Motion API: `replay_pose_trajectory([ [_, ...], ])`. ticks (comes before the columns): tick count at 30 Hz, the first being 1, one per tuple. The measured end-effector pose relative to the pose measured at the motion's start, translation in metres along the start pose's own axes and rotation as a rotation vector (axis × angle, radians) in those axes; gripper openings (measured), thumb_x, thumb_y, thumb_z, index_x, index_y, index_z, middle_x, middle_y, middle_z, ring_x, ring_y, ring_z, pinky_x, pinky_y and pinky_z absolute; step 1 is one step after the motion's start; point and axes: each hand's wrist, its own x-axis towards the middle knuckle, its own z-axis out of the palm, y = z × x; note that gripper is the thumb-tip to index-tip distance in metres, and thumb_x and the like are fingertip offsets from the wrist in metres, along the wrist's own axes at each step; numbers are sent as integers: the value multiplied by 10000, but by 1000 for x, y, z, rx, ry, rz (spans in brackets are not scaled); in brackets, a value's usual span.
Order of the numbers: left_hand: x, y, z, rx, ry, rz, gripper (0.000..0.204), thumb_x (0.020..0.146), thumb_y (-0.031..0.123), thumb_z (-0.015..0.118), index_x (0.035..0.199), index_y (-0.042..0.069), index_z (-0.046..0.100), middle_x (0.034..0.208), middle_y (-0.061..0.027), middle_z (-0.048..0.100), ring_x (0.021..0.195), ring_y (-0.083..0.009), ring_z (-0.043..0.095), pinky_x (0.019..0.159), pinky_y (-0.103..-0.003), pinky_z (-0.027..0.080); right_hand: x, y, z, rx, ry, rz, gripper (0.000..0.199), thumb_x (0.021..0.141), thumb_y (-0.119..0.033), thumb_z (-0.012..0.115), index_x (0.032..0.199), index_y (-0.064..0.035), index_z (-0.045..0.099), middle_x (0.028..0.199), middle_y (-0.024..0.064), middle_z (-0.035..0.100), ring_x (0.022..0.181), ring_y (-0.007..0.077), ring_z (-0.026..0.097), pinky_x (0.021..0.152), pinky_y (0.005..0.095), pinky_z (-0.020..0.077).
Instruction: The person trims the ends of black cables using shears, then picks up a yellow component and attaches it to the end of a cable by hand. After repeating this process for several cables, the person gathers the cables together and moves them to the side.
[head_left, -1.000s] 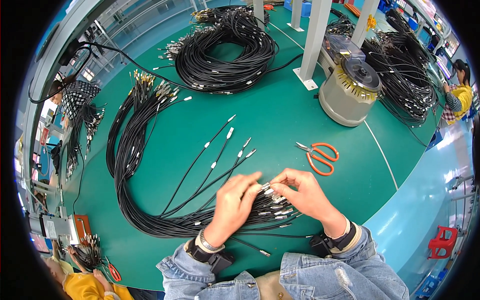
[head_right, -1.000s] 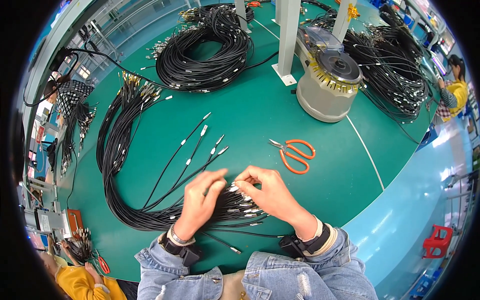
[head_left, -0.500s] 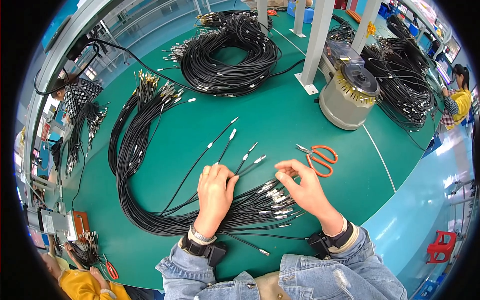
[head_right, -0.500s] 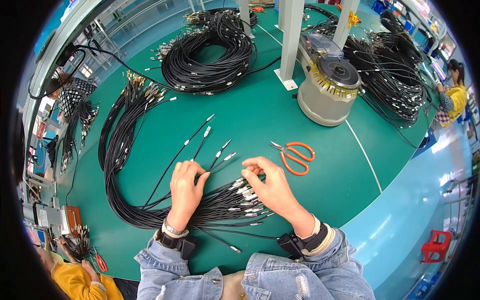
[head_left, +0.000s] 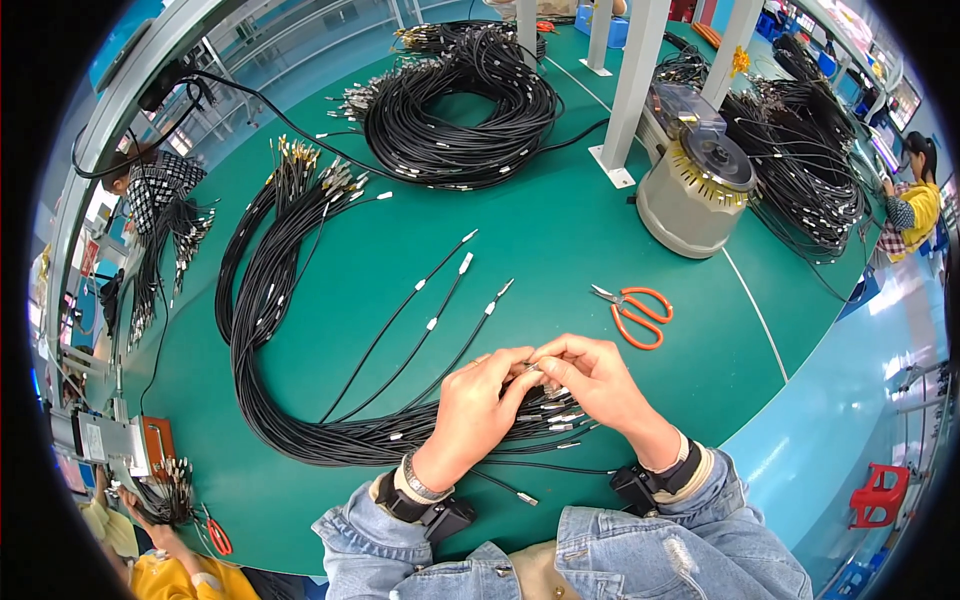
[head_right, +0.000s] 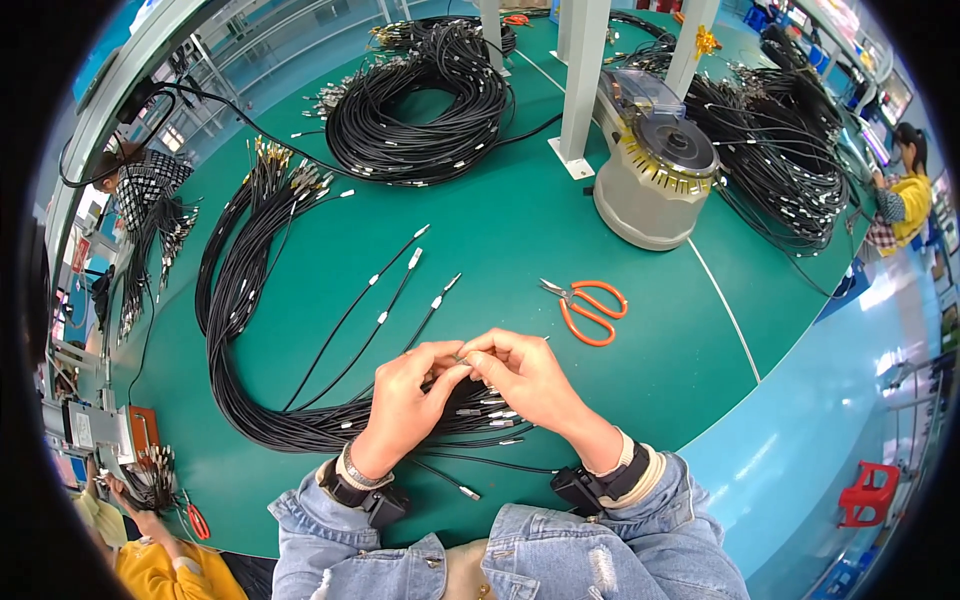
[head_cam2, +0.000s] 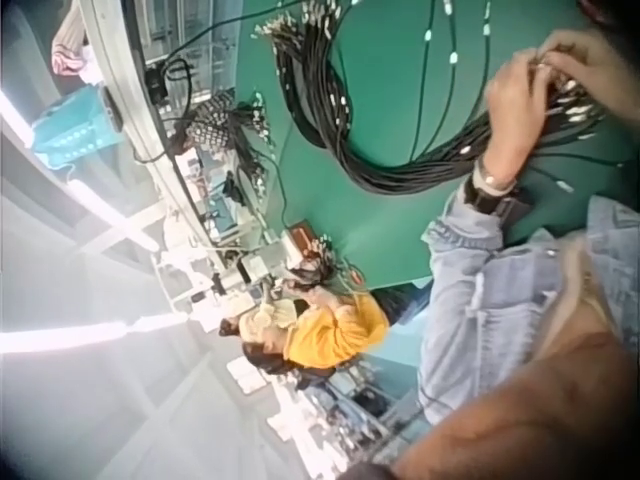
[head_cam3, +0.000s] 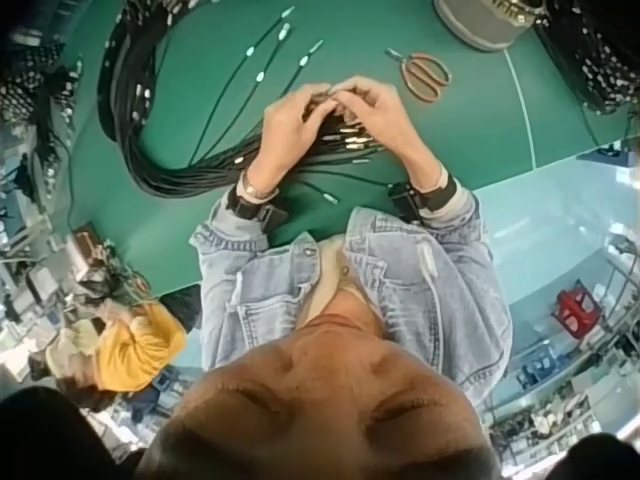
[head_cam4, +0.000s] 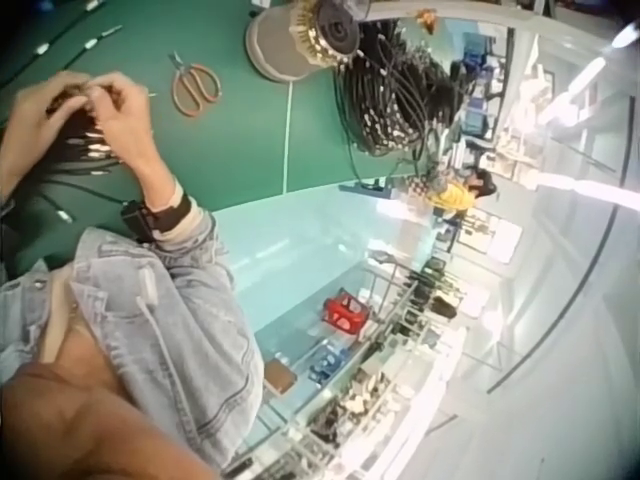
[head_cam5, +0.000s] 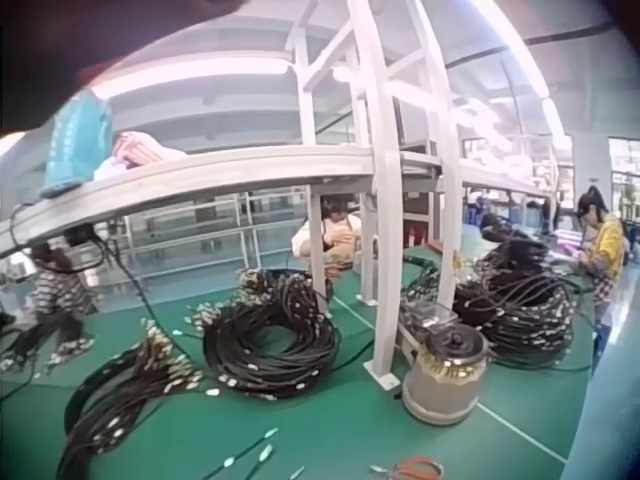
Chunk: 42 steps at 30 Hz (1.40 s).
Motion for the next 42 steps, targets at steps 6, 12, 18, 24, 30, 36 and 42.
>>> replay_pose_trajectory([
  [6, -5, -5, -5, -59, 7, -41, 113, 810, 8, 681, 913, -21, 645, 750, -106, 658, 622, -155, 638, 556, -259, 503, 1, 0, -2, 32, 74, 25, 152, 915, -48, 539, 1008, 45, 615, 818, 22, 609, 735, 55, 536, 638, 210, 445],
  [12, -7, -6, -3, -50, -13, -110, 107, 807, 7, 682, 908, -14, 654, 727, -70, 648, 580, -97, 582, 514, -222, 442, 1, -3, -1, 43, 40, 31, 145, 910, -43, 547, 1008, 40, 616, 824, 19, 609, 737, 52, 538, 640, 201, 447],
  [18, -9, -3, 2, -31, 58, -70, 87, 807, -2, 678, 887, -19, 649, 722, -59, 654, 579, -69, 554, 503, -214, 421, -2, -19, -25, -57, 192, -29, 139, 909, -67, 567, 990, 30, 625, 830, 12, 609, 750, 57, 543, 664, 204, 455],
  [24, -14, -10, 7, -148, 95, -158, 63, 819, -13, 658, 872, -34, 633, 717, -58, 658, 613, -60, 572, 540, -199, 442, -5, -77, -130, -404, 697, -394, 179, 897, -172, 593, 945, -10, 650, 779, -4, 602, 715, 74, 520, 668, 223, 428],
  [30, -11, -9, 12, -158, 68, -209, 66, 829, -17, 641, 885, -42, 618, 720, -57, 659, 640, -62, 592, 565, -193, 454, 0, -123, -246, -573, 964, -341, 251, 883, -240, 594, 1013, -35, 658, 895, -1, 622, 829, 84, 525, 747, 266, 416],
  [36, -12, -15, 13, -153, 112, -188, 80, 811, -14, 669, 881, -31, 633, 689, -43, 642, 555, -27, 504, 457, -188, 362, 18, -145, -275, -702, 747, -31, 307, 861, -311, 607, 1046, -71, 658, 955, -8, 624, 914, 97, 528, 828, 287, 390],
  [42, -12, -16, 14, -157, 113, -189, 83, 813, -15, 667, 886, -32, 633, 692, -38, 641, 551, -25, 493, 460, -187, 363, 29, -151, -293, -683, 619, 169, 188, 838, -267, 637, 939, -112, 671, 860, -44, 599, 824, 69, 505, 747, 235, 363],
])
